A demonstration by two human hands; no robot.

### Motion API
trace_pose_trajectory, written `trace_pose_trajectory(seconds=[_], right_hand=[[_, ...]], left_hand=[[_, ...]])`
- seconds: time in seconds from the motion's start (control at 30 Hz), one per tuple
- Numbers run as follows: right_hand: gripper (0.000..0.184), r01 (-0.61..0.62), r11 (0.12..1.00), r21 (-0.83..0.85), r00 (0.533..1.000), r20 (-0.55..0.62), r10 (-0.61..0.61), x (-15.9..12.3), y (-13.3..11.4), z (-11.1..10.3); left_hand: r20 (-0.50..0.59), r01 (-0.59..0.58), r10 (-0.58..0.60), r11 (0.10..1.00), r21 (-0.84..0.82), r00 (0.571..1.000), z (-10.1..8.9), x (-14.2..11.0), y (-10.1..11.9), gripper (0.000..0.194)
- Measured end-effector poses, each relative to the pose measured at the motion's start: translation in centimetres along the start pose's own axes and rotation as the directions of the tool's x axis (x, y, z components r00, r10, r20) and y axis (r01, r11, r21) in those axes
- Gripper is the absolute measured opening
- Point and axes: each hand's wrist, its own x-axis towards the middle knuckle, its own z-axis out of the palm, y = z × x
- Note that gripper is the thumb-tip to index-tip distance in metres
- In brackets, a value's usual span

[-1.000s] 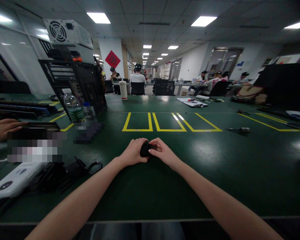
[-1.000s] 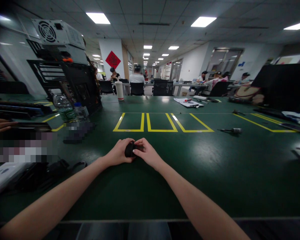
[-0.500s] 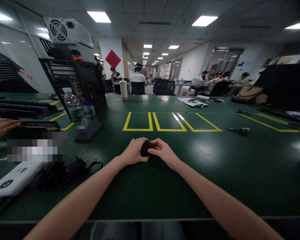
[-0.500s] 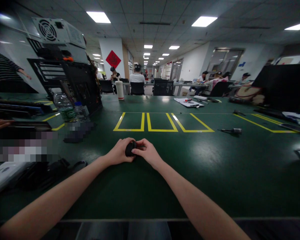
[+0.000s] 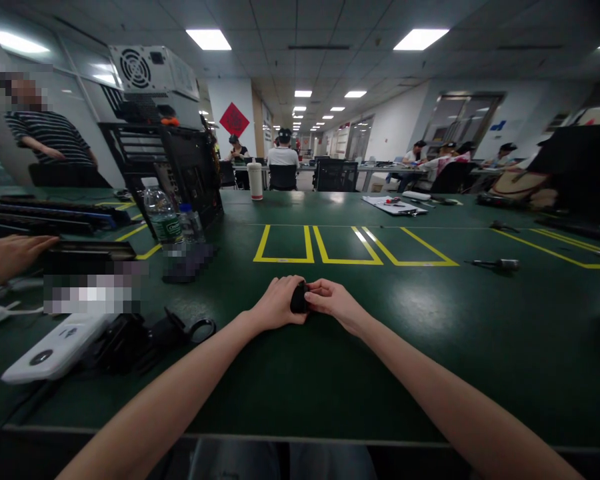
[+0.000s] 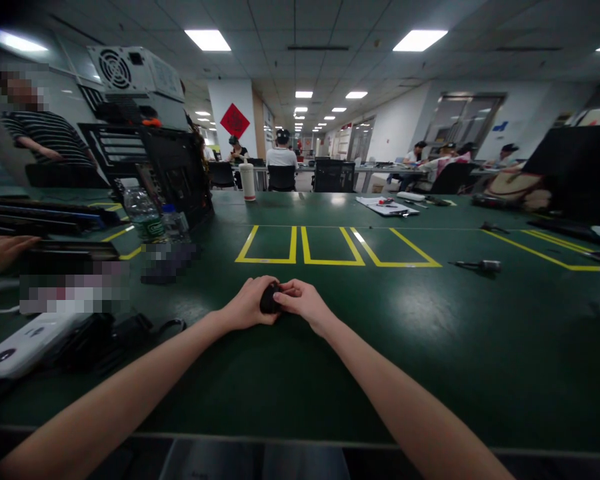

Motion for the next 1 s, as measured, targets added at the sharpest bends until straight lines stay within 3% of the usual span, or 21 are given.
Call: trace_pose_trajectory(seconds=[0.2,0.4,0.57,0.8,1.0], right_hand=[[0.026,0.021,0.999,-0.024,1.000,-0.021,-0.022,-0.4,-0.1,0.3],[0.025,0.150,0.984,-0.095,0.989,0.002,-0.151,-1.4,-0.2,0.8],[0.022,0.162,0.983,-0.084,0.987,0.025,-0.161,-0.9,-0.2,0.5],[0.022,0.248,0.933,-0.262,0.969,0.045,-0.245,-1.4,-0.6,0.5],[0.025,0.256,0.933,-0.252,0.966,0.041,-0.254,-1.3,-0.1,0.5]], left_hand=[[0.002,0.008,-0.008,1.000,-0.012,1.000,0.0,0.1,0.0,0.057],[-0.016,-0.017,0.017,1.000,0.002,1.000,0.1,0.0,-0.1,0.058],[-0.022,-0.014,0.014,1.000,0.012,1.000,0.2,0.0,-0.3,0.060],[-0.031,-0.016,0.016,1.000,0.009,0.999,0.4,0.0,-0.3,0.067],[-0.034,-0.033,0.034,0.999,0.028,0.999,0.5,0.0,-0.6,0.061]])
